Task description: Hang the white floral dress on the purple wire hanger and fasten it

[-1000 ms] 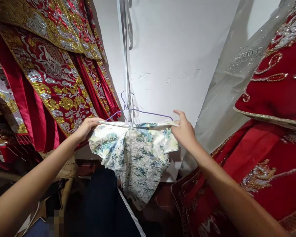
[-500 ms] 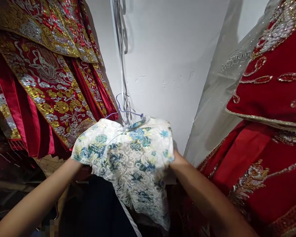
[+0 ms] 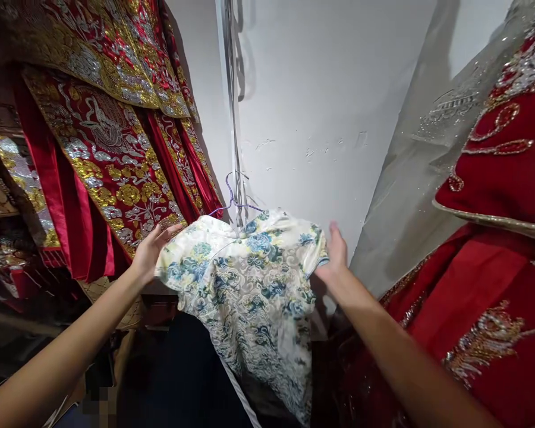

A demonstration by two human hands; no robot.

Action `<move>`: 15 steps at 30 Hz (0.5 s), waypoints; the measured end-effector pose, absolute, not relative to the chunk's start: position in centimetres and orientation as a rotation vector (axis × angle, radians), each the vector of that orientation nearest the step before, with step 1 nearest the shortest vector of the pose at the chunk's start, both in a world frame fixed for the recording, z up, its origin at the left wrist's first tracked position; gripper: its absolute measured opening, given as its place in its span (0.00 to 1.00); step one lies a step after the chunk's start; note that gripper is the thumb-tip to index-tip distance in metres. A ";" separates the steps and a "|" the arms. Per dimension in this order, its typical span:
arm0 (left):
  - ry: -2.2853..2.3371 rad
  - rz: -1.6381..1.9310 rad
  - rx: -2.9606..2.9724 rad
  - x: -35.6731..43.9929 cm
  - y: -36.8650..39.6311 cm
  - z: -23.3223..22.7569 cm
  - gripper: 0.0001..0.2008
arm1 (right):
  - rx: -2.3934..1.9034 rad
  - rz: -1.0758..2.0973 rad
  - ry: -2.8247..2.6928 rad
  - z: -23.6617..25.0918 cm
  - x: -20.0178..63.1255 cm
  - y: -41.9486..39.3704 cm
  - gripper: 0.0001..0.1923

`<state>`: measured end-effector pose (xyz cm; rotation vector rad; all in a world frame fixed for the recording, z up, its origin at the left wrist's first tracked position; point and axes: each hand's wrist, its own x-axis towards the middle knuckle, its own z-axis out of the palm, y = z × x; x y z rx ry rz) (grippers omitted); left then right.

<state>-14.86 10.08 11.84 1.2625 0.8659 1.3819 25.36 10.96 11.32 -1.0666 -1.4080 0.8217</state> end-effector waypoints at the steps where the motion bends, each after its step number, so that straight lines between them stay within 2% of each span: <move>1: 0.866 1.342 1.244 -15.0 10.1 12.3 0.27 | -1.026 0.897 -1.350 12.3 25.7 11.2 0.45; 3: 0.922 1.322 1.331 -14.9 10.4 13.3 0.26 | -0.957 0.987 -1.277 14.5 25.5 11.4 0.44; 6: 1.054 1.321 1.635 -14.4 11.1 14.9 0.22 | -0.891 0.925 -1.324 17.3 23.6 10.4 0.39; 8: 1.160 1.306 1.862 -14.0 11.6 15.4 0.19 | -0.868 0.883 -1.420 18.2 22.0 9.1 0.39; 11: 1.279 1.435 2.032 -13.4 11.8 14.9 0.19 | -0.858 0.933 -1.733 17.7 20.2 7.0 0.42; 13: 1.245 1.586 2.041 -12.9 11.4 13.9 0.22 | -0.853 0.907 -2.063 16.3 19.4 6.0 0.36; 15: 1.145 1.702 2.005 -12.0 10.4 13.1 0.25 | -0.874 0.707 -2.339 14.2 18.6 5.8 0.32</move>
